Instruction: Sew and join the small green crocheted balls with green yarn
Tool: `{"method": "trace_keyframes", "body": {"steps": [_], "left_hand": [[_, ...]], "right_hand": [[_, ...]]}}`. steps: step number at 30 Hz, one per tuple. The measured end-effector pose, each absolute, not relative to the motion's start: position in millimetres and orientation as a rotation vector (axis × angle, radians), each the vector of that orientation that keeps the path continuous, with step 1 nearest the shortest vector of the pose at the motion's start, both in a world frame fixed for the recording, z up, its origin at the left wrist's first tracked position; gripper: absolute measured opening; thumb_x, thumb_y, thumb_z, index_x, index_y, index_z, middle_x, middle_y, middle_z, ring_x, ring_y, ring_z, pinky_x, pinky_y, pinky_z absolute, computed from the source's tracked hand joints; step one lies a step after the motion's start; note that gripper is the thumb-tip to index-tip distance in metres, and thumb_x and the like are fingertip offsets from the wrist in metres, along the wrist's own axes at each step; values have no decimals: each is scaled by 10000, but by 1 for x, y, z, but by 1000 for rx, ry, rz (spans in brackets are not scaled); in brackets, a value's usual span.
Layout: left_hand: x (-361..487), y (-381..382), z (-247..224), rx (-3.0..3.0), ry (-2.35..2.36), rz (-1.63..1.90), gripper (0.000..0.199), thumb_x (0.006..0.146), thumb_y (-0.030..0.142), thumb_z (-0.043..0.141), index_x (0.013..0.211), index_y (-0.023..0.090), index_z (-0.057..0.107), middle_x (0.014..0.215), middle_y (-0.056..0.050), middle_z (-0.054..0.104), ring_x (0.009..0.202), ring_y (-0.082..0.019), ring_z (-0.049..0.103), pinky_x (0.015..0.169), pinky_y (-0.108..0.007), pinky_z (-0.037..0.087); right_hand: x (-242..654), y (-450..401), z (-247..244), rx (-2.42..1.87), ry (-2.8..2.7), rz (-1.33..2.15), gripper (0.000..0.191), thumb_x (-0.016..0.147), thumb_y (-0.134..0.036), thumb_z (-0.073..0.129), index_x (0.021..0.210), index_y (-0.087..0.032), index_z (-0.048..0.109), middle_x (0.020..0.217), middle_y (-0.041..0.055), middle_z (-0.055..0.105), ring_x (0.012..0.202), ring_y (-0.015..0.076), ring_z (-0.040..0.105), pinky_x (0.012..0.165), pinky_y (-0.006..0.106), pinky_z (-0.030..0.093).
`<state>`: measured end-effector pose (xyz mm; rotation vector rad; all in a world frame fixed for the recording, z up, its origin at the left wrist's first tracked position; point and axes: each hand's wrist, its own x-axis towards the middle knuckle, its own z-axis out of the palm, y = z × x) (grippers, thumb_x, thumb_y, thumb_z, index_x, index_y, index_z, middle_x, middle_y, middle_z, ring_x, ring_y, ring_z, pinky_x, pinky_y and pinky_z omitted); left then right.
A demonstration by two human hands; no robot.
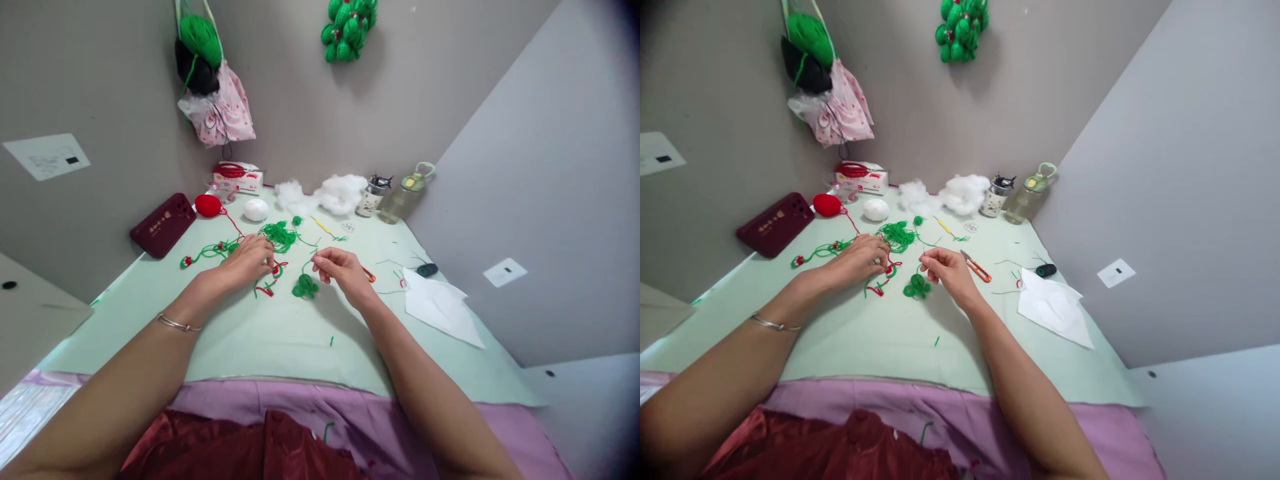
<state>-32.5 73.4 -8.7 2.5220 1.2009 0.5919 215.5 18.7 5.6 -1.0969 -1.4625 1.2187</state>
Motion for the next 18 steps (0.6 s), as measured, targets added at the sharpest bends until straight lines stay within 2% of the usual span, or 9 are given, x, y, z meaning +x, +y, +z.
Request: {"method": "trace_keyframes", "body": {"steps": [3, 5, 6, 8, 10, 11, 15, 18], "left_hand": [[-27, 66, 0, 2356, 1204, 767, 149, 835, 321, 627, 761, 211, 696, 1071, -75, 697, 1117, -276, 572, 1018, -440, 409], [-21, 60, 8, 2195, 1148, 869, 176, 861, 359, 606, 808, 207, 678, 1003, -52, 701, 1007, -238, 593, 898, -378, 451], [-18, 57, 10, 2116, 1108, 884, 181, 866, 361, 598, 812, 200, 662, 950, -38, 696, 917, -211, 595, 814, -339, 457], [-10, 50, 12, 1987, 1010, 869, 186, 866, 359, 593, 810, 185, 632, 836, -10, 657, 732, -154, 547, 663, -278, 417], [-2, 44, 10, 1909, 907, 856, 181, 863, 349, 599, 818, 175, 620, 766, 13, 605, 645, -118, 486, 596, -246, 368], [1, 41, 9, 1873, 865, 854, 176, 864, 344, 600, 829, 172, 615, 748, 21, 585, 624, -107, 468, 576, -236, 352], [5, 38, 6, 1708, 790, 815, 183, 881, 349, 595, 940, 178, 571, 734, 30, 590, 578, -95, 458, 528, -218, 330], [3, 38, 10, 1718, 752, 721, 218, 900, 389, 590, 919, 172, 582, 706, 22, 591, 602, -102, 495, 548, -213, 367]], "right_hand": [[215, 16, 8, -1088, -1475, 1197, 283, 809, -450, 747, 838, -170, 719, 662, -5, 633, 546, 92, 489, 538, 250, 385], [214, 14, 11, -1065, -1478, 1181, 272, 811, -448, 749, 852, -180, 733, 662, -7, 628, 547, 92, 483, 538, 250, 387], [212, 12, 12, -1048, -1476, 1171, 263, 806, -444, 754, 859, -187, 738, 728, 6, 661, 552, 89, 488, 533, 250, 389], [208, 9, 14, -1017, -1493, 1144, 247, 790, -437, 768, 853, -199, 742, 991, 46, 710, 573, 78, 515, 521, 251, 401], [204, 6, 15, -1005, -1566, 1109, 241, 784, -431, 770, 821, -195, 740, 1164, 67, 681, 601, 77, 550, 527, 256, 426], [202, 5, 14, -1013, -1611, 1093, 244, 790, -430, 764, 808, -189, 738, 1128, 71, 687, 610, 84, 561, 539, 260, 438], [202, 7, 12, -1067, -1595, 1087, 262, 784, -430, 772, 792, -171, 729, 730, 21, 669, 638, 130, 602, 618, 277, 478], [211, 13, 13, -1073, -1457, 1088, 281, 741, -435, 806, 790, -169, 726, 707, 14, 673, 665, 141, 617, 683, 297, 509]]}}
